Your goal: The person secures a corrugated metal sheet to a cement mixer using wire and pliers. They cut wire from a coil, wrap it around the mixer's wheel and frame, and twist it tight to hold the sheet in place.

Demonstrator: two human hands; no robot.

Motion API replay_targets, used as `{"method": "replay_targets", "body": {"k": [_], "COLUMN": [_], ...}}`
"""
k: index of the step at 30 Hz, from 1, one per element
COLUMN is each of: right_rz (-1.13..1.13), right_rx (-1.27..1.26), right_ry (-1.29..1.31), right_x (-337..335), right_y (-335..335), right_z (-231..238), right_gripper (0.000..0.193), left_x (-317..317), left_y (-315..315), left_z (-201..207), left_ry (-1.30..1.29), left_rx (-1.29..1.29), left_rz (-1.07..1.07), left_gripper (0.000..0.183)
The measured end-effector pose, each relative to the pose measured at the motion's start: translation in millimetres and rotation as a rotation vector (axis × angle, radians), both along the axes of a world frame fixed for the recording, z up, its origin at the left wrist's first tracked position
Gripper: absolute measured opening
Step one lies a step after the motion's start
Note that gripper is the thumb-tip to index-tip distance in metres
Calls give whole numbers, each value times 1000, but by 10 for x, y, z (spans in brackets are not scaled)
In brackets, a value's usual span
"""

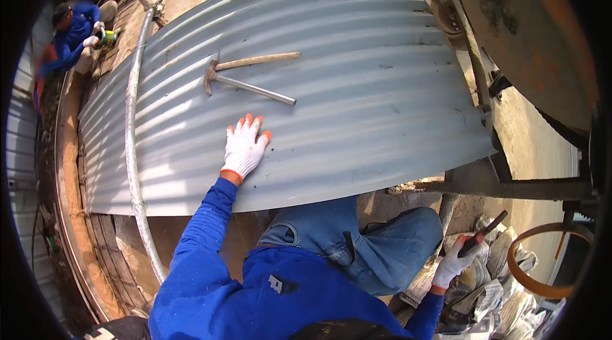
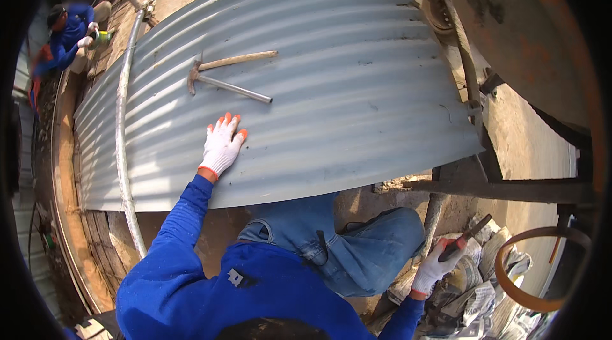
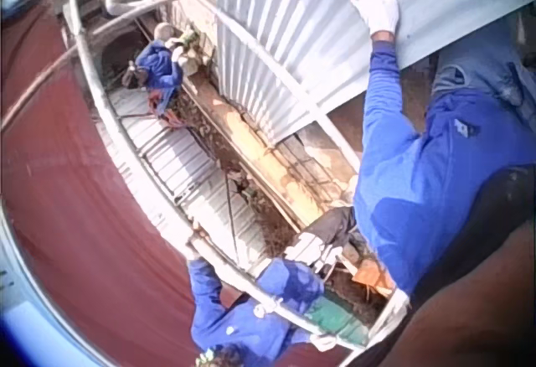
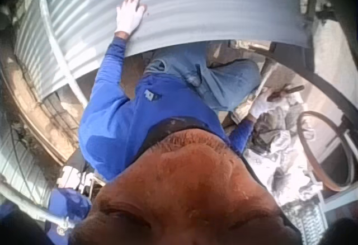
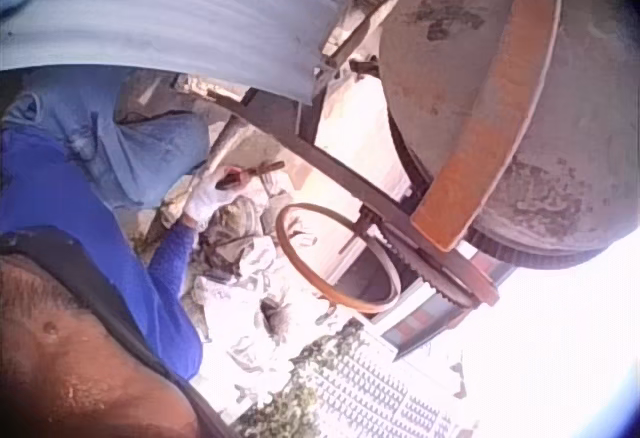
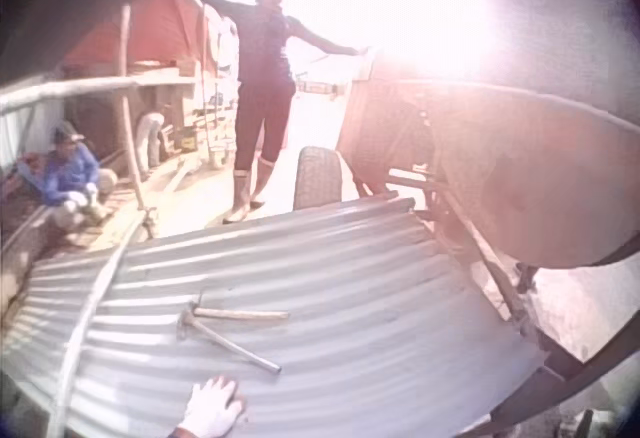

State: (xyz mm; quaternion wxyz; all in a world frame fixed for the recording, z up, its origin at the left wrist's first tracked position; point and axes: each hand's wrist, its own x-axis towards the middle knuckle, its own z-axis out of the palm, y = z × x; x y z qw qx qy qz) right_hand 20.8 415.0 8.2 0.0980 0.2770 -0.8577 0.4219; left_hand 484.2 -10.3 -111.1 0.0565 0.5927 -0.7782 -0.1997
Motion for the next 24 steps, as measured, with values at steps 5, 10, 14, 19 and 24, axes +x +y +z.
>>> {"method": "replay_targets", "body": {"k": [5,10,14,19,24], "right_rz": [212,335,276,271,104], "right_rx": [151,398,427,402,429], "right_ry": [224,293,181,226,165], "right_x": [455,511,566,569,574], "right_y": [-706,-709,-642,-468,-224], "right_z": [370,421,477,432,455], "right_gripper": [47,55,55,58,57], "left_x": [-101,-690,-2021,-3096,-3391], "left_y": [-51,21,-687,-1908,-2086], "left_z": [-51,238,962,818,389], "left_ry": [145,448,520,105,27], "left_rx": [-67,-33,-231,-440,-297], "left_rz": [0,-398,-662,-359,-349], "left_gripper": [59,53,58,78,91]}}
